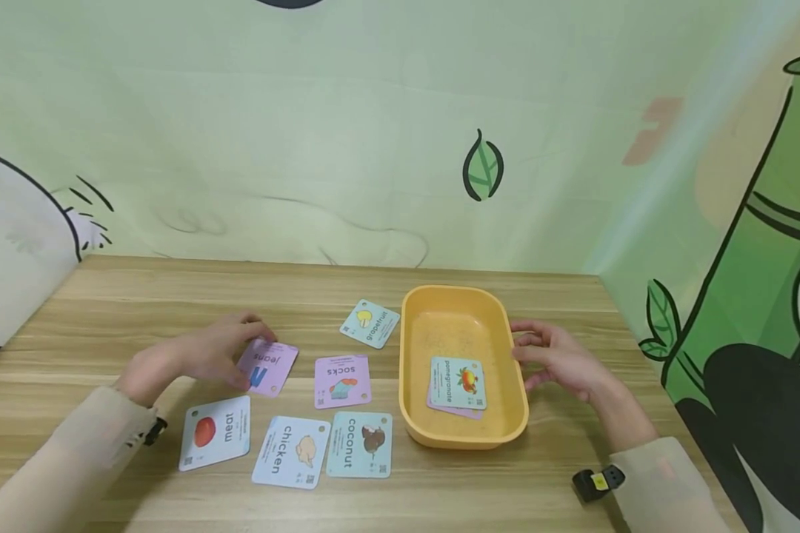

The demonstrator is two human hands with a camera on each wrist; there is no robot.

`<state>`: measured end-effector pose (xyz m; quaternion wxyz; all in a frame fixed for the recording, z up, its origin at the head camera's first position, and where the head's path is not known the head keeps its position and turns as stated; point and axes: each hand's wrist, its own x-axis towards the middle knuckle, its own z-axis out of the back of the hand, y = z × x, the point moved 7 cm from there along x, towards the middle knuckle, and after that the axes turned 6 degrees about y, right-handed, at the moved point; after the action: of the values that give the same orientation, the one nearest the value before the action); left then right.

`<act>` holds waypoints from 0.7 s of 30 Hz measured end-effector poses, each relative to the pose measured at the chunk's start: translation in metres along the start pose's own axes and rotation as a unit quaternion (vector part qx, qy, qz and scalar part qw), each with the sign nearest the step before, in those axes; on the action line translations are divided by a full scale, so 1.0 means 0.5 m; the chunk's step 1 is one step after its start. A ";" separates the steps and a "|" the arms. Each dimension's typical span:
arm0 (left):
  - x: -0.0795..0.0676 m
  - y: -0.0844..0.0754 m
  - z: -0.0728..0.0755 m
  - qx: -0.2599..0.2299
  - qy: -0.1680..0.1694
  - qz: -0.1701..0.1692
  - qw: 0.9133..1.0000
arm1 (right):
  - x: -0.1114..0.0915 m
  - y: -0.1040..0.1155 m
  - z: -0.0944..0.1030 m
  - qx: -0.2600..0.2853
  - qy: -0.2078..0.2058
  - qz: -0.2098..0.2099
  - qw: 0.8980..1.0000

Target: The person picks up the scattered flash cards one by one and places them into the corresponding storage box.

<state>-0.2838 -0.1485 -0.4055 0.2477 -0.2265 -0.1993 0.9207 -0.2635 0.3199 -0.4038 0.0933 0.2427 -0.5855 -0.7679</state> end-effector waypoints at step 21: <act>0.000 0.007 0.041 -0.058 -0.080 -0.034 0.995 | -0.001 0.001 -0.001 0.001 0.010 0.009 1.000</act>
<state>-0.2955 -0.1566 -0.3905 0.2484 -0.1594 -0.2787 0.9139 -0.2630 0.3193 -0.4032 0.1055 0.2451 -0.5878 -0.7637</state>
